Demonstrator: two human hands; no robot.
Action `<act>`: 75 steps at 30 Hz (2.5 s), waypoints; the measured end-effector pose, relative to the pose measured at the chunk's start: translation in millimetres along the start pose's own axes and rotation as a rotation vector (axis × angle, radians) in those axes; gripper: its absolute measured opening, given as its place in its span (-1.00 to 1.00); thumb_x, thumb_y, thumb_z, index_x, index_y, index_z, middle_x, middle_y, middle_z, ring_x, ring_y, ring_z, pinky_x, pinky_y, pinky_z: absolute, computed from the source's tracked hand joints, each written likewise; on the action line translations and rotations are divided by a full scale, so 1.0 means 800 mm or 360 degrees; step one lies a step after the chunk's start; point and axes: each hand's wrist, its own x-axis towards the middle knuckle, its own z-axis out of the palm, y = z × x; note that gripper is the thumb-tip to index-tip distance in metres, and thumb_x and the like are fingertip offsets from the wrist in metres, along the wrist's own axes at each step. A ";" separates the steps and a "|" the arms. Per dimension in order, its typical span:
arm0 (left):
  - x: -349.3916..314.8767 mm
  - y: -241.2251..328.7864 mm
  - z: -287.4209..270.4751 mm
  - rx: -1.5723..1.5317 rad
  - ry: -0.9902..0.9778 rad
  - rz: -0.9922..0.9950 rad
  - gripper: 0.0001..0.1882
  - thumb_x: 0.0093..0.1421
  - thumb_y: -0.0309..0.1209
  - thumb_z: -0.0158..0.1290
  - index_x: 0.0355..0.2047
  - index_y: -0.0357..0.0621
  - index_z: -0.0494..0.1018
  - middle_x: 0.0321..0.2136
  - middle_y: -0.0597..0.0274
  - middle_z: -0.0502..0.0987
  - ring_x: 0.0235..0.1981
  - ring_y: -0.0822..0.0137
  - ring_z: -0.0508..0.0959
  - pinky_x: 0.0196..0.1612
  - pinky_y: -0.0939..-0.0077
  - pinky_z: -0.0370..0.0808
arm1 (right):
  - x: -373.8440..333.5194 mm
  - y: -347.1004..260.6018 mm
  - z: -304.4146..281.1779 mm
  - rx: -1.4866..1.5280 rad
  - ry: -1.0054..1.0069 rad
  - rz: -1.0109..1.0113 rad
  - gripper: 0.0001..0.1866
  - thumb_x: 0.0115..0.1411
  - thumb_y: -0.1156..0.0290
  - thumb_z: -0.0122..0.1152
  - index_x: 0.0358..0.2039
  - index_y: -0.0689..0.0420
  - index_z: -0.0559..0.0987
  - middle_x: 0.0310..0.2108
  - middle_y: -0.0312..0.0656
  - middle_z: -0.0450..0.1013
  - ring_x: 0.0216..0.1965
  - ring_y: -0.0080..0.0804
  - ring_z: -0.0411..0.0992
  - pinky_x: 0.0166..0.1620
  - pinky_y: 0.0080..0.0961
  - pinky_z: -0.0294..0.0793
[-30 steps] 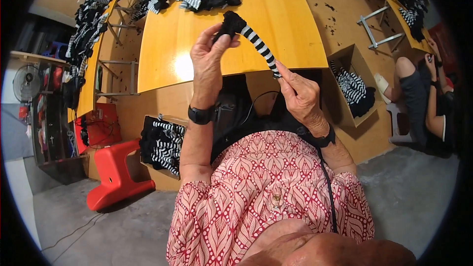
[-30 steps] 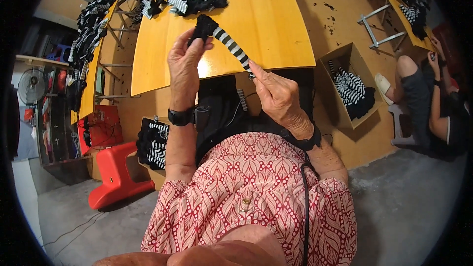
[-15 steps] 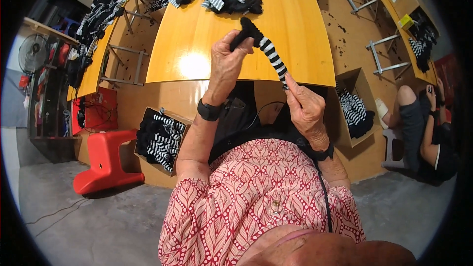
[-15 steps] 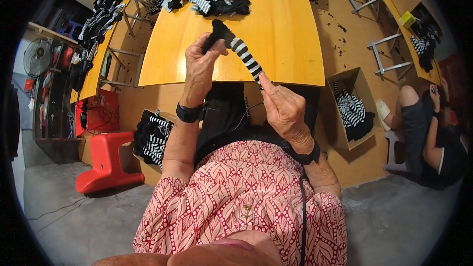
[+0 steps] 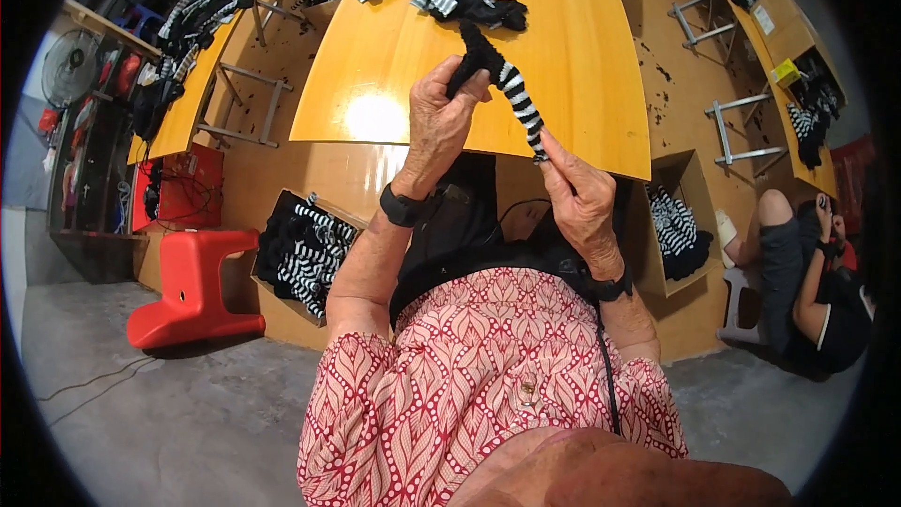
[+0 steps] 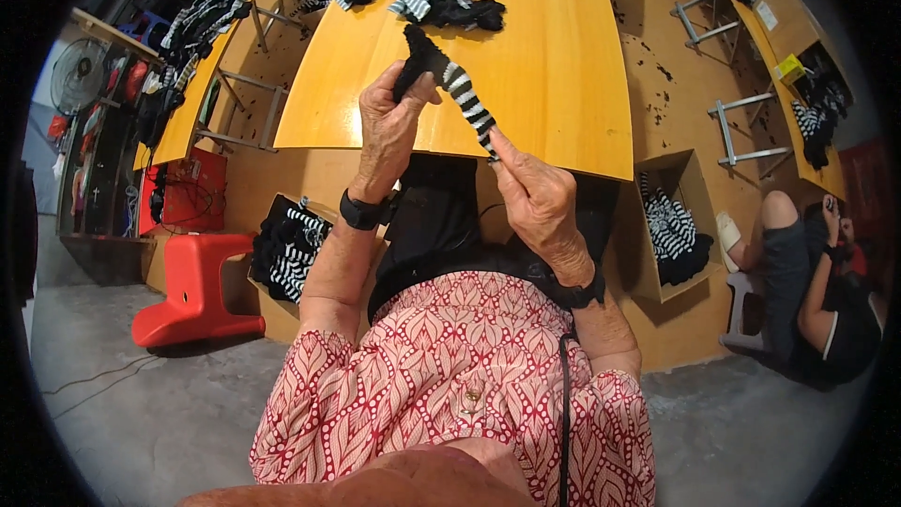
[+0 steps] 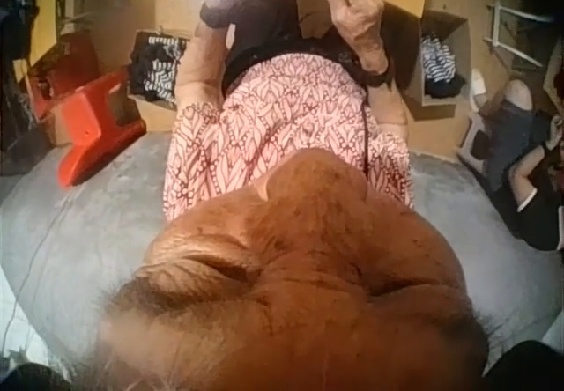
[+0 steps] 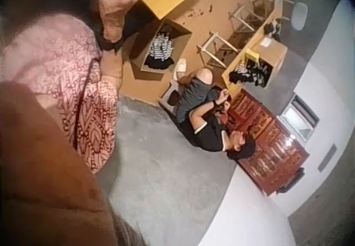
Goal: The person is turning striped socks right-side out using a long wooden stick at a workshop table.
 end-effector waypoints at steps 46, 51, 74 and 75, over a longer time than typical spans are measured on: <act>0.029 0.009 -0.036 -0.0441 -0.0320 -0.0018 -0.66 0.14 -0.53 0.20 -0.06 -0.31 0.47 -0.24 0.22 0.58 -0.21 0.48 0.54 -0.07 0.59 0.49 | -0.023 0.022 -0.030 0.1628 -0.0414 0.1063 -0.64 0.31 0.50 -0.01 0.10 0.30 0.43 -0.67 -0.46 0.23 -0.73 -0.77 0.07 -0.66 -0.80 0.07; 0.022 -0.008 -0.021 -0.0056 0.0050 -0.0022 -0.80 0.20 -0.48 0.15 -0.20 -0.33 0.51 -0.39 0.31 0.57 -0.36 0.55 0.50 -0.25 0.70 0.44 | -0.027 0.016 -0.028 0.1443 -0.0368 0.1084 -0.62 0.25 0.57 0.08 0.10 0.28 0.44 -0.66 -0.52 0.24 -0.70 -0.82 0.07 -0.63 -0.80 0.05; 0.006 -0.001 0.033 -0.0639 -0.0029 -0.0330 -0.87 0.24 -0.40 0.12 -0.24 -0.12 0.44 -0.38 0.38 0.56 -0.39 0.56 0.52 -0.27 0.61 0.49 | -0.014 0.024 -0.013 0.1117 -0.0079 0.0852 -0.69 0.23 0.54 0.02 0.00 0.27 0.47 -0.55 -0.46 0.36 -0.57 -0.82 0.22 -0.51 -0.82 0.21; 0.007 0.004 0.029 -0.0619 0.0077 -0.0448 -0.84 0.24 -0.38 0.13 -0.22 -0.11 0.44 -0.37 0.39 0.56 -0.38 0.56 0.52 -0.26 0.61 0.49 | -0.014 0.026 -0.017 0.1113 -0.0167 0.0841 -0.69 0.23 0.55 0.01 -0.01 0.28 0.47 -0.56 -0.46 0.36 -0.57 -0.82 0.22 -0.51 -0.82 0.22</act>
